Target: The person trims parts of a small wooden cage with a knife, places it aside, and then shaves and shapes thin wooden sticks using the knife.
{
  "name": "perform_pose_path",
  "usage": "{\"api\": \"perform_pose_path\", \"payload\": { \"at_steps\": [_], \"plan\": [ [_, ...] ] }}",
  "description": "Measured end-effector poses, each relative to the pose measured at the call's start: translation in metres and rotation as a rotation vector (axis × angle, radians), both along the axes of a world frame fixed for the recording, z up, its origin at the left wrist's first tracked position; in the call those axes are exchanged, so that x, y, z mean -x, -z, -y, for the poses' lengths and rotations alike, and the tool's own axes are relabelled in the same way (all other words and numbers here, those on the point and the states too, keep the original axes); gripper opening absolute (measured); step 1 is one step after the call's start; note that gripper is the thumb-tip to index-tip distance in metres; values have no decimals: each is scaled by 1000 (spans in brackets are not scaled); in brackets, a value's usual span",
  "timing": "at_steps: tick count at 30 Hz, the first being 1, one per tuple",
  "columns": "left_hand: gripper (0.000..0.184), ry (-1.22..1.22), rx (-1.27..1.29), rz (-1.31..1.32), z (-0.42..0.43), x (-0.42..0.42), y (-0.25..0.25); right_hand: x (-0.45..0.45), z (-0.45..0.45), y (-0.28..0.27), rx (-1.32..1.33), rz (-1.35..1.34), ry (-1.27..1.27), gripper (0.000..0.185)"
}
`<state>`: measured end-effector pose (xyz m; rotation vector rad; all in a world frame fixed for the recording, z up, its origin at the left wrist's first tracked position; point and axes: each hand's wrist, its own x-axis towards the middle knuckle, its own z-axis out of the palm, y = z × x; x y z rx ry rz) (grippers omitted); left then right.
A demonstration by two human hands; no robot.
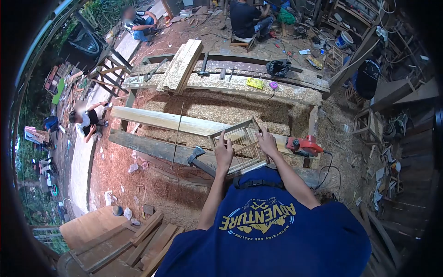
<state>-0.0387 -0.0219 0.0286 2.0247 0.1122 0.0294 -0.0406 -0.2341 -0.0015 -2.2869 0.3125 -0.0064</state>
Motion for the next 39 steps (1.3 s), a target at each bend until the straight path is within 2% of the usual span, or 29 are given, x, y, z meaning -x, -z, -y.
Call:
{"api": "perform_pose_path", "payload": {
  "at_steps": [3,6,10,14,17,19,24,25,29,32,35,39],
  "plan": [
    [41,17,-84,39,1,-1,-12,13,-3,-12,-54,31,26,38],
    [41,104,-115,128,-4,-1,-1,22,-6,-15,-57,-7,56,36],
    [37,61,14,94,-6,9,-3,38,-11,-18,-74,1,84,33],
    [34,89,-58,92,-9,10,3,53,-13,-11,-43,-3,113,31],
    [34,112,-66,-95,-8,12,-16,59,-14,-10,-36,-7,159,31],
    [34,142,-65,-44,-8,12,-8,61,-11,-10,-80,-26,148,31],
    [35,166,-93,12,-10,10,2,60,-13,-9,-49,-59,174,31],
    [35,170,-91,-55,-10,12,-1,58,-13,-9,-29,-38,182,30],
    [35,181,-168,21,-9,11,-5,50,-18,-13,-56,113,186,30],
    [35,196,-124,-28,-6,12,-24,37,-24,-36,60,169,177,30],
    [35,234,-166,-22,-12,6,-8,21,-28,-23,86,238,183,32],
    [36,233,-1,-36,-18,-1,10,-1,-24,-7,115,140,185,33]
  ]
}}
